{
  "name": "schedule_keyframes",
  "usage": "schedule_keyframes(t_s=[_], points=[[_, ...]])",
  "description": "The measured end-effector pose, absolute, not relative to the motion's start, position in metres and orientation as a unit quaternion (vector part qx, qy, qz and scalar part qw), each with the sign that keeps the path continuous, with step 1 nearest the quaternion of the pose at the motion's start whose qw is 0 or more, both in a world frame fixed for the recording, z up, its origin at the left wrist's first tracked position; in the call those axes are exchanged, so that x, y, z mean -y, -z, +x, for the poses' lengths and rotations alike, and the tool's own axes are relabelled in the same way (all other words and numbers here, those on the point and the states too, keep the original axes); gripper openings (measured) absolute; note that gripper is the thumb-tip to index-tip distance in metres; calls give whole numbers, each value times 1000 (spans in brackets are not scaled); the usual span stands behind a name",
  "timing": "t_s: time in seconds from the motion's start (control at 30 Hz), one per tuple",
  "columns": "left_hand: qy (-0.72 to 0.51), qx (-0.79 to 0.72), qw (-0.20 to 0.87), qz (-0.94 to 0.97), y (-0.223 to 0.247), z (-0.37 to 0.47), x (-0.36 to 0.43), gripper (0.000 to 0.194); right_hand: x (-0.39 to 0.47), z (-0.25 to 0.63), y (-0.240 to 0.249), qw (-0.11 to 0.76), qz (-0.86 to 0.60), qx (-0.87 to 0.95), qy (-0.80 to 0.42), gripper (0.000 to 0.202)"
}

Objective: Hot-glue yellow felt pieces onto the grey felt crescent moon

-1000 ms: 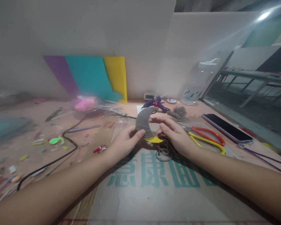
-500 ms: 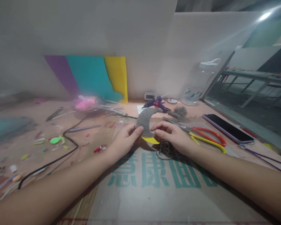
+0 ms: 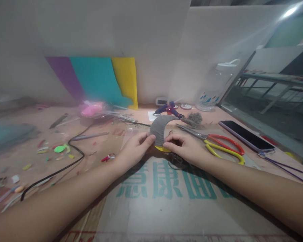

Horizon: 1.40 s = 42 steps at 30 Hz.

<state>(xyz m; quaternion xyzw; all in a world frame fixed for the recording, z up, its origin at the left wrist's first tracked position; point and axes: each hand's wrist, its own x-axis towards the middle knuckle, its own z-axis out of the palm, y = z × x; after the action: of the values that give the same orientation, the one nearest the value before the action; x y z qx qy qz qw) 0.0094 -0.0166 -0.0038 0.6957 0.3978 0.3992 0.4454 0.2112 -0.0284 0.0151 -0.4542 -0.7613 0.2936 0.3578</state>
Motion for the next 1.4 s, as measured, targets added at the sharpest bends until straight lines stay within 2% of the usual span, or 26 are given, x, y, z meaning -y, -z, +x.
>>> schedule_keyframes(t_s=[0.1, 0.37, 0.7, 0.83, 0.9, 1.0, 1.07, 1.1, 1.17, 1.23, 1.3, 1.4], points=[[-400, -397, 464, 683, 4, 9, 17, 48, 28, 212, -15, 373, -460, 746, -304, 16], [-380, -403, 400, 730, 5, 7, 19, 33, 28, 212, -16, 374, -467, 742, -302, 16], [-404, -391, 453, 692, 3, 10, 16, 35, 30, 211, -19, 359, -466, 751, -300, 16], [-430, -392, 501, 641, 1, 10, 16, 36, 28, 213, -20, 357, -462, 745, -323, 27], [-449, -389, 524, 610, -1, 11, 17, 37, 23, 219, -26, 334, -462, 747, -341, 31], [-464, -401, 548, 569, -3, 12, 19, 38, 13, 236, -46, 213, -451, 793, -349, 27], [-472, -411, 560, 543, -4, 12, 18, 38, 8, 250, -63, 120, -461, 826, -301, 26], [-476, -415, 565, 532, -4, 12, 18, 38, 7, 257, -71, 101, -481, 834, -250, 26], [-484, -420, 568, 516, -3, 11, 15, 37, 4, 270, -83, 118, -523, 835, -120, 31], [-495, -421, 561, 513, -1, 9, 12, 37, 3, 281, -91, 177, -548, 818, -12, 42], [-506, -423, 550, 512, 1, 7, 9, 36, 5, 287, -94, 197, -552, 810, 12, 42], [-507, -427, 541, 517, 4, 6, 6, 36, 18, 282, -90, 112, -529, 839, -61, 34]])
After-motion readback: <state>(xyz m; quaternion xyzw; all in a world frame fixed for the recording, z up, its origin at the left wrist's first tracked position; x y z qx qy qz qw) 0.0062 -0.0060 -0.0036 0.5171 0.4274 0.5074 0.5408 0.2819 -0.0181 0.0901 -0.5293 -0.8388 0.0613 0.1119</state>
